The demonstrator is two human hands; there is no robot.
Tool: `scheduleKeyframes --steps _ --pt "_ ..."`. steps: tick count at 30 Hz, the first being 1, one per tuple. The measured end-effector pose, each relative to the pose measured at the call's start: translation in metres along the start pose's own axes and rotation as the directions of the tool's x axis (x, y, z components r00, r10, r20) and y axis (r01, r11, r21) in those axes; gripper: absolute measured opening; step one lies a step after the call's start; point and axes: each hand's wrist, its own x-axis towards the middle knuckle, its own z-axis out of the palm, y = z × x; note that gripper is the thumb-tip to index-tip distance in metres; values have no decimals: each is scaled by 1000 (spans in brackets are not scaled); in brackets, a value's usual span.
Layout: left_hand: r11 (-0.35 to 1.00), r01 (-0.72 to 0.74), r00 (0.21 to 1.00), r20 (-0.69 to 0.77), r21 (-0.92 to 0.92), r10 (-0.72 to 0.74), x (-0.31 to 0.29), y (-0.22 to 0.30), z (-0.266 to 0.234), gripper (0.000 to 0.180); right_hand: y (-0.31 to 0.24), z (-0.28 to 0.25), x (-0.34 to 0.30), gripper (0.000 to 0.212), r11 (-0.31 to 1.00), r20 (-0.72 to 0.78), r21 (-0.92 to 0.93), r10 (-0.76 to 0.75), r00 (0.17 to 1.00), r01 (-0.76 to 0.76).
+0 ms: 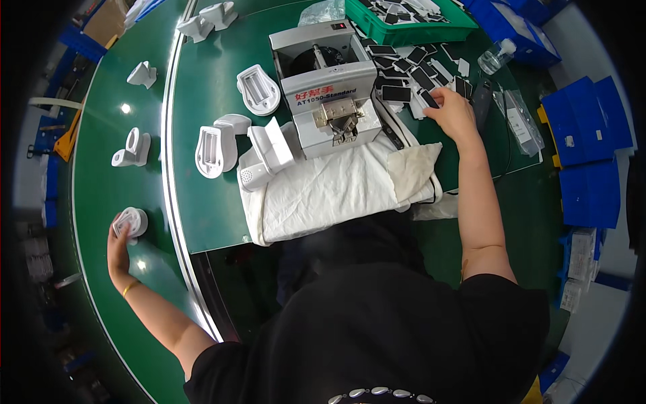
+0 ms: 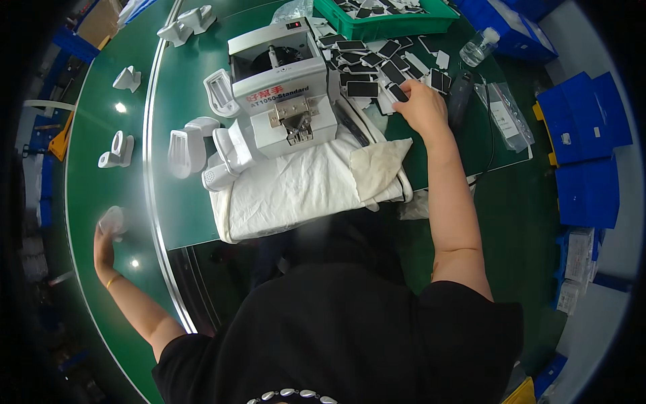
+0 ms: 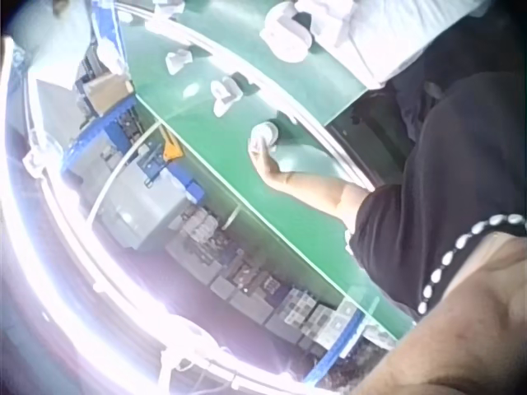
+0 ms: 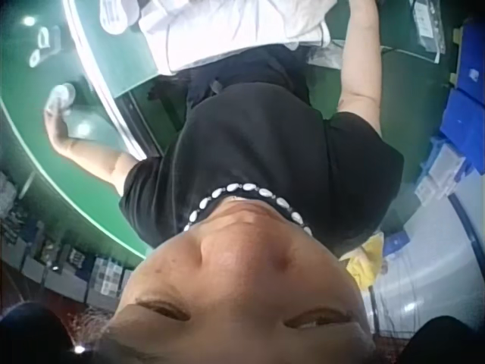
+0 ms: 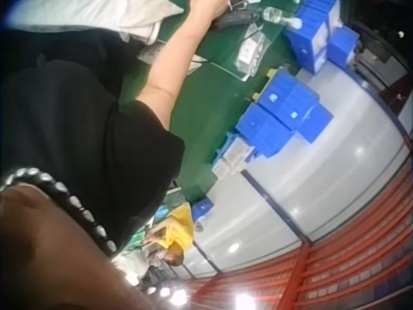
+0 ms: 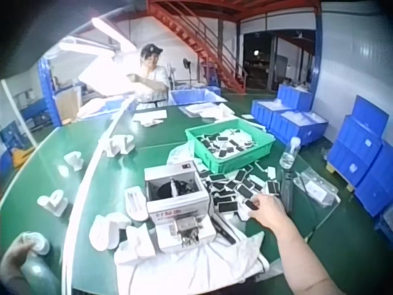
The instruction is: Assembling plastic housings by inserting components and using an electric screwdriver to secure covers.
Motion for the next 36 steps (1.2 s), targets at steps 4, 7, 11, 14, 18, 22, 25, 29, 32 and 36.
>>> scheduleKeyframes --steps 4,7,11,14,18,22,25,29,32,36 --pt "943 -116 992 87 313 93 -48 18 14 49 9 6 0 30 996 -30 86 -10 1000 12" --pt "848 -148 967 -106 509 232 -45 2 25 40 31 12 6 29 982 -232 146 -86 969 122" --pt "910 -305 844 -363 282 396 -91 57 97 34 0 -15 -13 24 729 -318 636 -51 947 253" --pt "830 -558 711 -529 -23 463 -142 115 198 44 -61 -41 -47 21 459 -315 825 -112 942 330" --pt "473 -872 489 -239 -126 839 -178 152 314 56 -118 -51 -96 19 38 -223 966 -381 897 256" --pt "514 -789 586 -161 -337 794 -190 147 365 52 -152 -57 -137 21 215 -37 961 -529 848 176" --pt "507 -826 552 -175 -247 815 -190 144 381 52 -148 -45 -142 20 306 -60 915 -541 839 263" --pt "494 -845 529 -182 -206 829 -190 144 385 53 -143 -40 -147 19 366 -46 891 -513 857 267" --pt "486 -855 513 -165 -179 842 -191 144 384 54 -139 -37 -144 19 390 -99 853 -529 843 345" --pt "476 -867 494 -134 -148 859 -193 147 383 53 -138 -37 -146 18 359 -73 887 -514 855 291"
